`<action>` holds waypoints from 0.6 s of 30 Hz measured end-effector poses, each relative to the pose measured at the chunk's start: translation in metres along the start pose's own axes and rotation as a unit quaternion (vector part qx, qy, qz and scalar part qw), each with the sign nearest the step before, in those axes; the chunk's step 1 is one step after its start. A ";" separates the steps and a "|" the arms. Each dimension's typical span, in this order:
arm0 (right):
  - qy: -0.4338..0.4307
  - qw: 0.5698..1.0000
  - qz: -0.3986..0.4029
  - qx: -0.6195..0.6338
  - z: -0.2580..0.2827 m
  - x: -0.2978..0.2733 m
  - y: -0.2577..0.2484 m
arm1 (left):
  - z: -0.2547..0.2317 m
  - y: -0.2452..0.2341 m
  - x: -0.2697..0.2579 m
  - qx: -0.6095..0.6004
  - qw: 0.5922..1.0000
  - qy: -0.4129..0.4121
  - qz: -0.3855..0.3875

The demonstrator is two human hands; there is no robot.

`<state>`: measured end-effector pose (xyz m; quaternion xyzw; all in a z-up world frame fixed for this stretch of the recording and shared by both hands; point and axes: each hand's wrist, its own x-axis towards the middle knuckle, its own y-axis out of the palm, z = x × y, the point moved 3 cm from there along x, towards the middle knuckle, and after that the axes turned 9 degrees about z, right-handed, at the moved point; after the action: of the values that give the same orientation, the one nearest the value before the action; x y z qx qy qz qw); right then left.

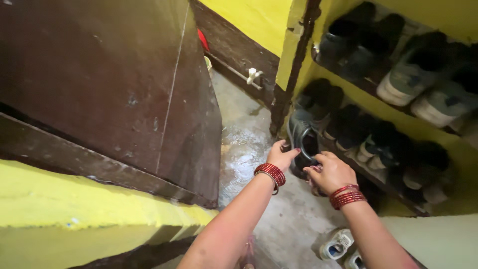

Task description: The person wipes a black shoe with a cloth, then places it on the floor. They pick up a white sneaker and wipe it with the same cloth, handling each shoe one at a time.

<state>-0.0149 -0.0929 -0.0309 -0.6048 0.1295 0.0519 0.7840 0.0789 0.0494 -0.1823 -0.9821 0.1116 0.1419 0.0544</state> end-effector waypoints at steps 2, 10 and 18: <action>0.002 1.000 0.001 -0.008 0.001 0.002 0.001 | 0.005 -0.009 0.007 -0.034 0.999 0.038 0.017; 0.003 1.000 -0.010 -0.011 -0.004 0.005 0.013 | -0.012 -0.039 -0.012 -0.139 0.987 -0.042 0.072; 0.002 1.000 0.009 -0.016 -0.052 0.001 0.027 | -0.025 -0.025 -0.036 0.071 0.996 0.034 0.029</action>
<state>-0.0275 -0.1362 -0.0683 -0.6159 0.1356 0.0595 0.7738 0.0578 0.0772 -0.1458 -0.9764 0.1512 0.1012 0.1164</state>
